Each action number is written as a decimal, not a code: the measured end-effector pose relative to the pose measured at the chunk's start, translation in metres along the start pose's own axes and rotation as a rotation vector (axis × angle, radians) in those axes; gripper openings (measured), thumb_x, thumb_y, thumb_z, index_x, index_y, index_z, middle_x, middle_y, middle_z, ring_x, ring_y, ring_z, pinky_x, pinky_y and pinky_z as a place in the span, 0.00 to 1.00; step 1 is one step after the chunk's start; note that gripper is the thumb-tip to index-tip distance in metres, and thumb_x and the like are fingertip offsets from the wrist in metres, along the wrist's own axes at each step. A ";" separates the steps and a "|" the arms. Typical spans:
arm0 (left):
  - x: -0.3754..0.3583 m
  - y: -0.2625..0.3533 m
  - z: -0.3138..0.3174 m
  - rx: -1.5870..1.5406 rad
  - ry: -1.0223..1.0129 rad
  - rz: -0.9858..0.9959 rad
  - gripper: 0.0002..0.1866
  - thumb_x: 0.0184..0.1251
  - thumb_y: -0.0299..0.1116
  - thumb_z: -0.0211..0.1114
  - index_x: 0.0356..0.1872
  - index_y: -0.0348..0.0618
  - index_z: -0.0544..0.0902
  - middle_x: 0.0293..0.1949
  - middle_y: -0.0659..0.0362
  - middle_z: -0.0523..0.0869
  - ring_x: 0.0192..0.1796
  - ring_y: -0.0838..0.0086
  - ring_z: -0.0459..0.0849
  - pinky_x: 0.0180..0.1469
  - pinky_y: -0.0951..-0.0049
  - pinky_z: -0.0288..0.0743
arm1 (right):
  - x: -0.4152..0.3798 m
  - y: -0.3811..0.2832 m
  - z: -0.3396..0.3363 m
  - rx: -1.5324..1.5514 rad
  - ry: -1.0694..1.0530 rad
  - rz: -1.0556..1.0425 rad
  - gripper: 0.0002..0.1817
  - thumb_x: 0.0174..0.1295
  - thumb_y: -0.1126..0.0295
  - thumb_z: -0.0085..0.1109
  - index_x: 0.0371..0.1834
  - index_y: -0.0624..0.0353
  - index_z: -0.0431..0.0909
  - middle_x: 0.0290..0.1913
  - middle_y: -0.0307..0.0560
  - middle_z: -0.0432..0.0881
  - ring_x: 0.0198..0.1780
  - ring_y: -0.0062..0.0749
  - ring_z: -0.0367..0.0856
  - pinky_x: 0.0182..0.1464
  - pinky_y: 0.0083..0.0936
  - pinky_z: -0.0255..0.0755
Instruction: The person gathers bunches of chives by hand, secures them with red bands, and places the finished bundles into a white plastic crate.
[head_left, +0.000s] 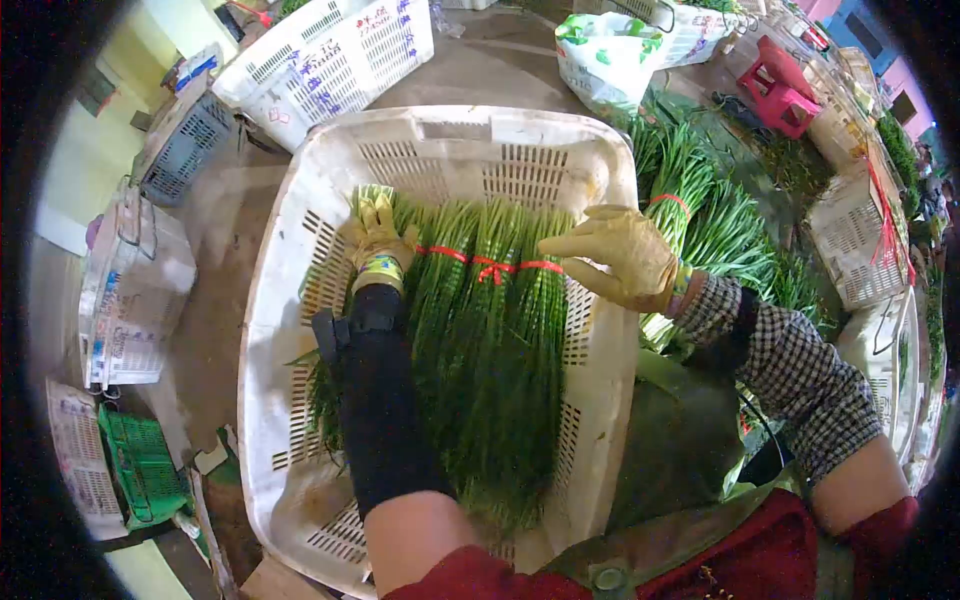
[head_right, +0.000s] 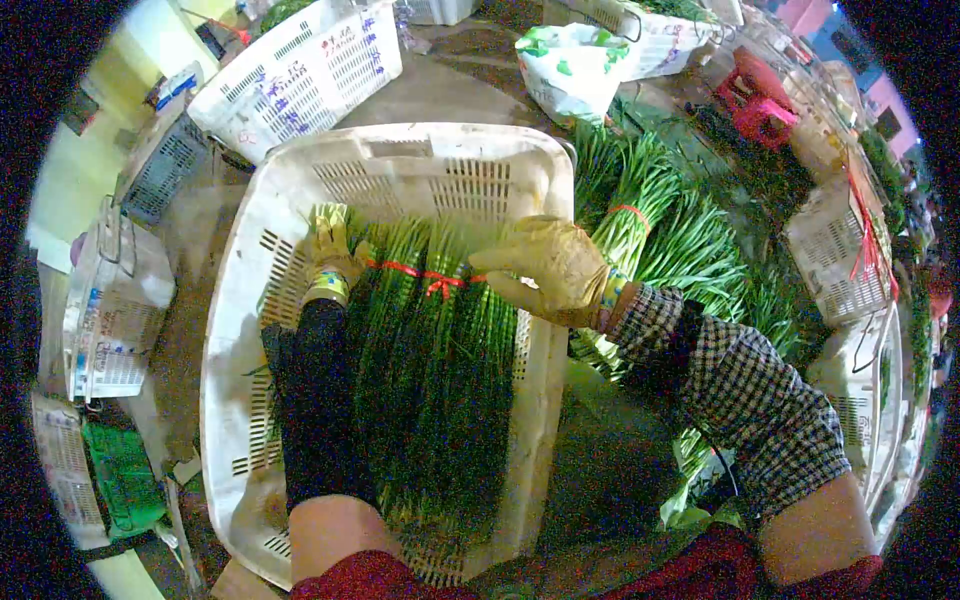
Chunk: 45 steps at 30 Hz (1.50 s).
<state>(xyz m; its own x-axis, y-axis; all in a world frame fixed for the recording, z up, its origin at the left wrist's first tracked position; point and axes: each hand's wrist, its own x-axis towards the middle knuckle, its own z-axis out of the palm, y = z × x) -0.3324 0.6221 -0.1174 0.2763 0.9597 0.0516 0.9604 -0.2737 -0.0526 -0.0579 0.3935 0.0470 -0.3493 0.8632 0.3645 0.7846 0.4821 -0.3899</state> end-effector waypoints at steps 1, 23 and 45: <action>-0.001 0.008 -0.001 -0.010 -0.034 -0.042 0.45 0.62 0.57 0.58 0.77 0.55 0.49 0.78 0.53 0.48 0.77 0.51 0.52 0.71 0.43 0.54 | 0.002 0.001 -0.001 -0.011 -0.007 -0.013 0.11 0.59 0.63 0.59 0.43 0.51 0.84 0.33 0.48 0.84 0.36 0.49 0.80 0.41 0.43 0.75; 0.008 -0.026 0.032 -0.215 0.046 -0.016 0.49 0.59 0.56 0.64 0.74 0.40 0.53 0.71 0.43 0.62 0.72 0.48 0.62 0.71 0.58 0.60 | 0.002 -0.002 -0.005 0.006 -0.058 0.033 0.14 0.62 0.66 0.59 0.50 0.53 0.83 0.37 0.49 0.86 0.38 0.45 0.83 0.59 0.44 0.69; -0.140 -0.067 0.029 -0.208 0.056 -0.087 0.48 0.60 0.65 0.59 0.74 0.44 0.57 0.74 0.49 0.58 0.75 0.57 0.57 0.71 0.55 0.56 | 0.004 -0.008 -0.003 -0.063 -0.069 0.000 0.12 0.63 0.66 0.57 0.47 0.52 0.83 0.36 0.49 0.86 0.36 0.47 0.83 0.56 0.44 0.72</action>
<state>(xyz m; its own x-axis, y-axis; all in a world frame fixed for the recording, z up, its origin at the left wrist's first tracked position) -0.4363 0.5081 -0.1503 0.1879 0.9768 0.1025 0.9659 -0.2027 0.1612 -0.0640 0.3922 0.0539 -0.3820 0.8725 0.3045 0.8146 0.4735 -0.3349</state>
